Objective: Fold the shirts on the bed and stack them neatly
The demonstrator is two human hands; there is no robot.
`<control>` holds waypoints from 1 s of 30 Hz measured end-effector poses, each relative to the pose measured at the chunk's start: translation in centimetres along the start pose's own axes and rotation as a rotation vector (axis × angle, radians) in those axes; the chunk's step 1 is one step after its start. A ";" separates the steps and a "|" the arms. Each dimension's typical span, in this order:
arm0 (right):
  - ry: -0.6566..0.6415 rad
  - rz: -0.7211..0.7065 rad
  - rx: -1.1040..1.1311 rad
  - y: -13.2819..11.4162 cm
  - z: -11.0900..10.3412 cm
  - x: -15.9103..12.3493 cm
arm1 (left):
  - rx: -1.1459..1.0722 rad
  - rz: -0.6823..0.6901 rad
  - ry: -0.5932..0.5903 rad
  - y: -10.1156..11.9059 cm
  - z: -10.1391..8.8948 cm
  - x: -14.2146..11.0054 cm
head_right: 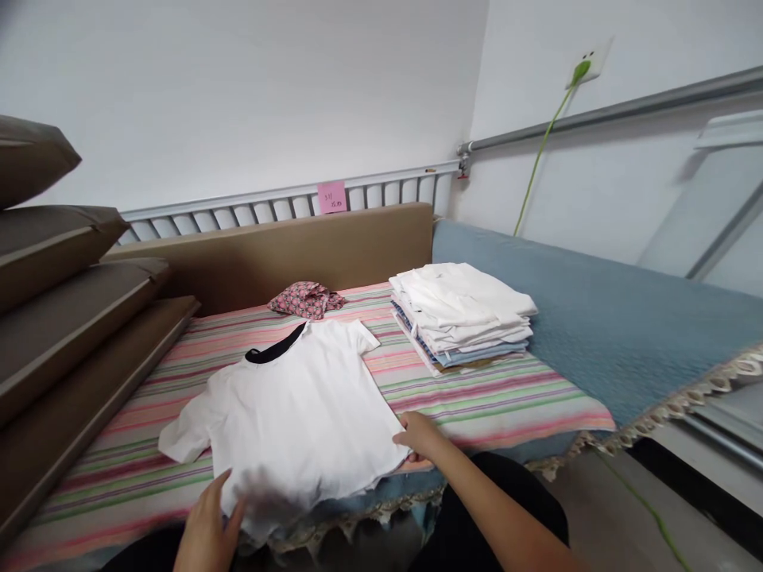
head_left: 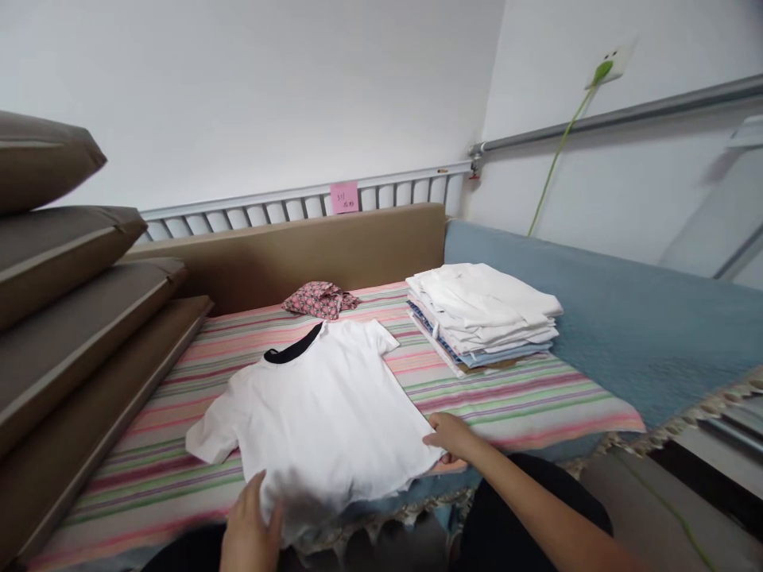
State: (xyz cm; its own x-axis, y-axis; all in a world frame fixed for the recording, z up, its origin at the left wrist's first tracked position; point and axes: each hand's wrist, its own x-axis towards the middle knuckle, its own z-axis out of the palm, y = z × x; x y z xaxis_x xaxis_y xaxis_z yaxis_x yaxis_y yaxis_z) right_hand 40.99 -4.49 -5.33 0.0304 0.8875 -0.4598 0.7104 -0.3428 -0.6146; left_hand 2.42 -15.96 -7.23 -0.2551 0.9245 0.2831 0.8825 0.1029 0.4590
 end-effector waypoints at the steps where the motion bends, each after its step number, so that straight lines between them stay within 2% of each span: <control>1: -0.015 -0.005 0.004 0.0 -0.1 -0.1 | 0.030 0.120 0.033 1.5 0.4 0.8; 3: -0.041 -0.017 0.013 -0.1 -0.4 -0.3 | 0.098 0.327 0.051 4.2 1.9 2.0; 5: -0.072 -0.027 0.023 -0.4 -0.7 -0.5 | 0.221 0.455 0.046 5.9 4.1 2.8; 7: -0.109 -0.032 0.026 -0.8 -1.1 -0.6 | 0.342 0.514 0.039 6.2 6.3 2.9; 9: -0.137 -0.036 0.009 -1.2 -1.5 -0.6 | 0.417 0.528 0.016 5.5 7.7 2.7; 12: -0.177 -0.056 -0.052 -1.7 -1.8 -0.2 | 0.449 0.471 -0.085 4.9 7.7 3.1; 14: -0.229 -0.058 -0.060 -1.8 -2.0 0.2 | 0.425 0.423 -0.161 6.2 6.4 4.5; 15: -0.259 -0.056 -0.049 -1.7 -2.0 0.3 | 0.396 0.415 -0.185 7.7 5.5 5.7; 17: -0.305 -0.055 -0.021 -1.6 -2.3 0.4 | 0.317 0.453 -0.215 12.2 4.2 8.7; 19: -0.330 -0.058 -0.026 -1.5 -2.6 0.1 | 0.267 0.505 -0.246 18.2 3.9 12.3; 20: -0.318 -0.072 -0.044 -1.6 -2.9 -0.1 | 0.262 0.531 -0.273 21.4 4.4 14.0; 23: -0.222 -0.163 -0.157 -2.1 -3.8 -0.8 | 0.340 0.496 -0.348 29.9 7.9 18.0; 25: -0.201 -0.169 -0.192 -2.5 -4.4 -1.2 | 0.381 0.438 -0.361 33.9 11.3 19.6; 27: -0.223 -0.114 -0.194 -2.8 -4.7 -1.3 | 0.409 0.346 -0.358 36.0 14.7 20.7; 30: -0.228 -0.114 -0.221 -2.8 -4.7 -1.2 | 0.420 0.214 -0.366 36.7 18.5 22.5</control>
State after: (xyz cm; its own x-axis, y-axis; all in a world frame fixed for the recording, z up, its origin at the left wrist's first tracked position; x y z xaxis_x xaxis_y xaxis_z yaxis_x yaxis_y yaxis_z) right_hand 42.31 -3.13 -0.01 -0.1982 0.8160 -0.5430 0.8365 -0.1480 -0.5277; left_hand 36.34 15.42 0.43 0.0330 0.9994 -0.0097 0.9990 -0.0326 0.0306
